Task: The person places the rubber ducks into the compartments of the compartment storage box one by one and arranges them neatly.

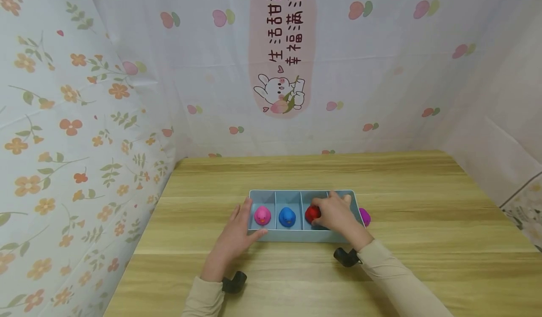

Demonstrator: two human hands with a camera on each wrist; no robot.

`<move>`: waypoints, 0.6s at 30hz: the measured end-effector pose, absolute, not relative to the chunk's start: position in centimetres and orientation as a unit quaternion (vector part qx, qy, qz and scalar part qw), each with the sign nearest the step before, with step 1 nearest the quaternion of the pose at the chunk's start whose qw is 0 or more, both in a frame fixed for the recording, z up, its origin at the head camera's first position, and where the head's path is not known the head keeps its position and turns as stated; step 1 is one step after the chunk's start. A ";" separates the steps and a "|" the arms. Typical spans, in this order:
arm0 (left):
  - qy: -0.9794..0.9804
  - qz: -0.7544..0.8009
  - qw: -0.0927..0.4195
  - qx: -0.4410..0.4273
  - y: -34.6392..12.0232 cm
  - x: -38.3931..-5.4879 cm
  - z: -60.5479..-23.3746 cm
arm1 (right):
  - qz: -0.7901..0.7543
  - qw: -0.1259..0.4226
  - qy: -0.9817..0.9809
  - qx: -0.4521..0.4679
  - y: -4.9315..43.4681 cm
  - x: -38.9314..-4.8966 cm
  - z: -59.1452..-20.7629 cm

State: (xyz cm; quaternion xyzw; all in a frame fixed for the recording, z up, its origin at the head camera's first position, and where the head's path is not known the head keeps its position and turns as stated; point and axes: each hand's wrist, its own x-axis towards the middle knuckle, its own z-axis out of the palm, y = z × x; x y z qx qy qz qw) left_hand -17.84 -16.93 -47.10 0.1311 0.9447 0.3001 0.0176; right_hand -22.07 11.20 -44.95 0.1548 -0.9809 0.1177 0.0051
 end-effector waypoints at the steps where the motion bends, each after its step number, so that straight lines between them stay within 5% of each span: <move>1: 0.945 0.299 0.017 0.131 -16.9 -17.8 -47.1 | 0.117 0.005 -0.981 0.154 11.2 -22.1 -44.9; 18: 0.945 0.297 0.017 0.133 -16.9 -17.7 -47.1 | 0.125 -0.012 -0.980 0.157 11.4 -21.7 -43.2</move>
